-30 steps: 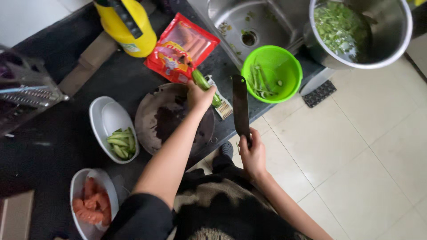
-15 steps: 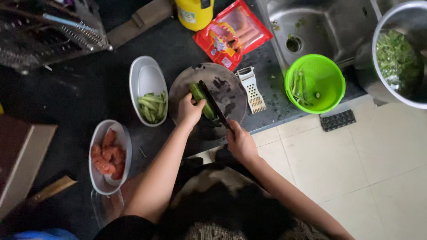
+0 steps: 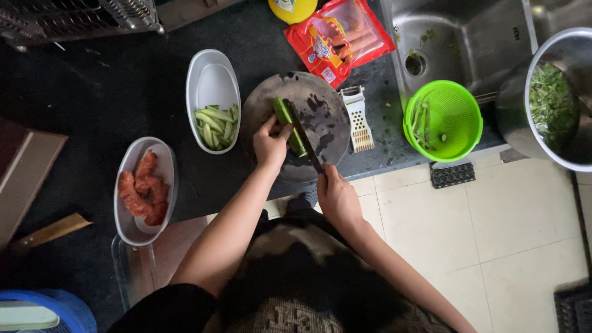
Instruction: The person chops cucumbers into strips using a cleaver on a wooden board and puts them in a metal bowl. Then, the person washes leafy greens in a metal pot of water, drains them into a green colander, and adds the cucumber strips into the colander.
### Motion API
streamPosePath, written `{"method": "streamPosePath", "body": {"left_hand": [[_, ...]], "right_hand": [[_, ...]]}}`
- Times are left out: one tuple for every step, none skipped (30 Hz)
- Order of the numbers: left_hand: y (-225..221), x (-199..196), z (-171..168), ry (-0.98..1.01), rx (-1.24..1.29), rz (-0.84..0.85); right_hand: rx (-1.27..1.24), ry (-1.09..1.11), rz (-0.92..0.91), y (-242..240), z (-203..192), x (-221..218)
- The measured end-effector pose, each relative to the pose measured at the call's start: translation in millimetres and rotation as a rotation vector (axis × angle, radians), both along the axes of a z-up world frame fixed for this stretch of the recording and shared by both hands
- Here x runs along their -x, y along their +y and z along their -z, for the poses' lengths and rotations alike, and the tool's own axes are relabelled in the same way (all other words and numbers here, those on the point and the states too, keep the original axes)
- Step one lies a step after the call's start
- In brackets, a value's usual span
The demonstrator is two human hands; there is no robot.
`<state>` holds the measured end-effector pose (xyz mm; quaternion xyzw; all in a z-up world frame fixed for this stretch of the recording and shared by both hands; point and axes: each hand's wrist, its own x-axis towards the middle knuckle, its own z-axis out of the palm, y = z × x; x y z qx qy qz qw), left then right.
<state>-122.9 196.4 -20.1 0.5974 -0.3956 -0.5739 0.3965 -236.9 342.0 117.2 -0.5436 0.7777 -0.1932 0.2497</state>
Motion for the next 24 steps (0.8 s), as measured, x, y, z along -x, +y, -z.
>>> {"method": "streamPosePath", "body": {"left_hand": [[0.1, 0.0, 0.5, -0.016, 0.012, 0.003], [0.6, -0.5, 1.0, 0.003, 0.023, 0.003], [1.0, -0.9, 1.4, 0.022, 0.033, 0.004], [1.5, -1.3, 1.7, 0.041, 0.044, 0.005], [1.6, -1.6, 1.6, 0.068, 0.031, 0.003], [1.1, -1.9, 0.9, 0.093, 0.020, 0.002], [0.9, -2.4, 0.0, 0.119, 0.008, 0.001], [1.0, -2.6, -0.9, 0.093, 0.014, -0.009], [1.8, -2.4, -1.3, 0.067, 0.019, -0.018], [2.5, -2.1, -0.8, 0.041, 0.024, -0.030], [2.5, -1.7, 0.7, 0.033, 0.025, -0.027], [2.6, -1.9, 3.2, 0.025, 0.025, -0.026], [2.7, -2.4, 6.7, 0.017, 0.026, -0.025], [2.5, -3.8, 10.9, -0.075, 0.135, -0.013], [2.3, -5.2, 15.0, -0.167, 0.244, 0.001], [2.2, -6.8, 18.3, -0.259, 0.352, 0.016], [1.8, -6.3, 20.2, -0.187, 0.257, 0.002], [1.5, -3.1, 20.7, -0.114, 0.163, -0.011], [1.0, -1.7, 19.9, -0.040, 0.069, -0.023], [0.5, -1.7, 18.0, -0.022, 0.057, -0.019], [0.2, -1.9, 15.5, -0.004, 0.045, -0.015], [0.8, -2.9, 12.6, 0.013, 0.031, -0.010], [1.5, -4.1, 9.7, 0.000, 0.022, -0.011], [1.4, -4.1, 7.2, -0.011, 0.013, -0.011]], "right_hand": [[-0.019, 0.006, 0.002, -0.2, -2.7, -1.3], [-0.039, 0.003, 0.005, -0.3, -5.7, -2.0], [-0.058, -0.001, 0.008, -0.9, -8.7, -2.0], [-0.078, -0.004, 0.011, -1.6, -11.3, -2.2], [-0.083, 0.001, 0.005, -1.9, -13.8, -1.8], [-0.087, 0.005, 0.000, -2.5, -15.9, -0.8], [-0.090, 0.009, -0.006, -3.1, -17.4, -0.4], [-0.106, 0.016, -0.013, -4.3, -17.8, -0.6], [-0.122, 0.022, -0.021, -5.5, -17.6, -0.9], [-0.138, 0.029, -0.030, -6.3, -16.9, -1.1], [-0.147, 0.038, -0.040, -7.3, -15.6, -1.7], [-0.158, 0.047, -0.052, -8.5, -13.8, -3.2], [-0.168, 0.055, -0.064, -9.5, -11.9, -4.4], [-0.212, 0.062, -0.060, -11.0, -9.6, -5.8], [-0.256, 0.070, -0.056, -12.8, -7.1, -7.1], [-0.301, 0.077, -0.052, -14.0, -4.9, -8.2], [-0.271, 0.092, -0.065, -14.4, -2.9, -9.1], [-0.241, 0.107, -0.075, -14.5, -1.2, -9.5], [-0.212, 0.121, -0.086, -14.6, 0.5, -9.7], [-0.217, 0.118, -0.086, -15.1, 2.0, -9.4], [-0.221, 0.116, -0.085, -15.9, 3.7, -9.1], [-0.227, 0.111, -0.083, -15.7, 5.4, -9.8], [-0.239, 0.124, -0.081, -15.8, 7.6, -11.3], [-0.249, 0.139, -0.078, -16.9, 10.1, -12.4]]}}
